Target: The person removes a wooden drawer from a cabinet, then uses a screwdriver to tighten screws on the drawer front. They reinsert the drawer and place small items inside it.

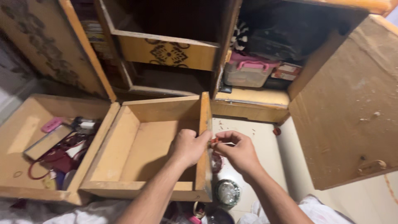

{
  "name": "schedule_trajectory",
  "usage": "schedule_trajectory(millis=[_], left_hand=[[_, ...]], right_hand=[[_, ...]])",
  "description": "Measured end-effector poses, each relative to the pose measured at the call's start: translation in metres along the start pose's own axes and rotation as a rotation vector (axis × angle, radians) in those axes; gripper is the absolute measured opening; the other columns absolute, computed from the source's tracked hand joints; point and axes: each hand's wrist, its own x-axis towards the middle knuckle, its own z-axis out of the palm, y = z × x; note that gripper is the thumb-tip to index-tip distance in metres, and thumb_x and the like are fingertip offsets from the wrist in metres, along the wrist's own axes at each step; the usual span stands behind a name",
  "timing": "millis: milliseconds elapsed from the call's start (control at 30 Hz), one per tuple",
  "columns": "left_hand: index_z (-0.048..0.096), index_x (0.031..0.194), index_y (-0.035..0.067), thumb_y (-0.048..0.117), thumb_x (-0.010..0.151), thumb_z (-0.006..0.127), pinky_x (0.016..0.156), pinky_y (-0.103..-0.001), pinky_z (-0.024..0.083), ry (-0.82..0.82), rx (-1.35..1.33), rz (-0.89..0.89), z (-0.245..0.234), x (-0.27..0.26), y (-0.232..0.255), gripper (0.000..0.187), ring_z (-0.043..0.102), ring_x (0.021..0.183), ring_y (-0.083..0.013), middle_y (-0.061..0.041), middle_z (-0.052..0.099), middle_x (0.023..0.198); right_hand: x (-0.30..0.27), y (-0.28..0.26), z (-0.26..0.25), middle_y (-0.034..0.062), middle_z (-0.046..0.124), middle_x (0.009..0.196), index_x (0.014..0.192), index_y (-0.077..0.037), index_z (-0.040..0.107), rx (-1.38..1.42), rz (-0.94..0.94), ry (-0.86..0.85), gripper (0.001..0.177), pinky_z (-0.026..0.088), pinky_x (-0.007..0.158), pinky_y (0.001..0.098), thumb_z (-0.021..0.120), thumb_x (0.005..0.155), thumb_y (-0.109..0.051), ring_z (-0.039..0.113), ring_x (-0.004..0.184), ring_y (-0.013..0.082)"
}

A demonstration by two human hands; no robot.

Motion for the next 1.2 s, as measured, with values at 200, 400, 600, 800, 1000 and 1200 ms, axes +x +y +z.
schedule_trajectory(millis=[200,400,600,800,1000,1200], left_hand=[[0.070,0.067,0.004,0.057,0.075,0.061,0.068,-0.045,0.055,-0.016,-0.005,-0.045,-0.0037,-0.0022,0.0010,0.055,0.072,0.070,-0.0302,-0.015,0.073,0.071],[0.069,0.065,0.003,0.059,0.075,0.062,0.067,-0.045,0.055,-0.015,0.005,-0.021,-0.0043,-0.0015,0.0016,0.057,0.071,0.068,-0.0300,-0.016,0.072,0.069],[0.066,0.063,0.002,0.058,0.076,0.061,0.065,-0.046,0.054,-0.009,0.032,-0.019,-0.0012,0.0004,0.0017,0.057,0.070,0.065,-0.0306,-0.017,0.071,0.067],[0.065,0.063,0.002,0.057,0.076,0.061,0.065,-0.047,0.053,-0.007,0.033,-0.018,-0.0010,0.0005,0.0011,0.057,0.068,0.064,-0.0308,-0.017,0.069,0.066],[0.066,0.063,0.002,0.057,0.076,0.062,0.065,-0.046,0.054,-0.018,0.032,-0.004,-0.0010,0.0020,0.0005,0.057,0.069,0.064,-0.0308,-0.018,0.070,0.066],[0.065,0.061,0.003,0.057,0.076,0.061,0.064,-0.046,0.054,-0.025,0.033,-0.010,-0.0014,0.0027,0.0016,0.056,0.069,0.063,-0.0294,-0.016,0.070,0.065]], right_hand=[[-0.0029,0.0014,0.0037,0.0094,0.075,0.098,0.108,0.007,0.069,0.106,0.031,0.057,0.025,0.060,0.074,0.0249,0.073,0.085,-0.003,0.074,0.086,0.0141],[0.0002,0.0028,0.0038,0.0112,0.076,0.098,0.108,0.005,0.070,0.063,0.012,0.149,0.025,0.062,0.076,0.0258,0.074,0.085,-0.004,0.074,0.085,0.0152],[0.0021,0.0007,-0.0003,0.0086,0.077,0.099,0.112,0.002,0.070,-0.102,-0.030,0.095,0.029,0.061,0.080,0.0253,0.075,0.085,-0.006,0.074,0.089,0.0118],[0.0004,0.0015,-0.0037,0.0087,0.075,0.098,0.109,0.004,0.070,-0.181,-0.068,0.080,0.028,0.061,0.078,0.0269,0.077,0.083,-0.005,0.072,0.085,0.0116],[0.0026,0.0066,-0.0024,0.0095,0.075,0.096,0.111,0.005,0.069,-0.127,-0.015,0.079,0.029,0.064,0.075,0.0279,0.077,0.084,-0.004,0.073,0.083,0.0133],[0.0043,0.0040,-0.0022,0.0076,0.078,0.096,0.112,0.002,0.070,-0.248,-0.056,0.101,0.031,0.063,0.077,0.0252,0.077,0.084,-0.006,0.074,0.086,0.0120]])
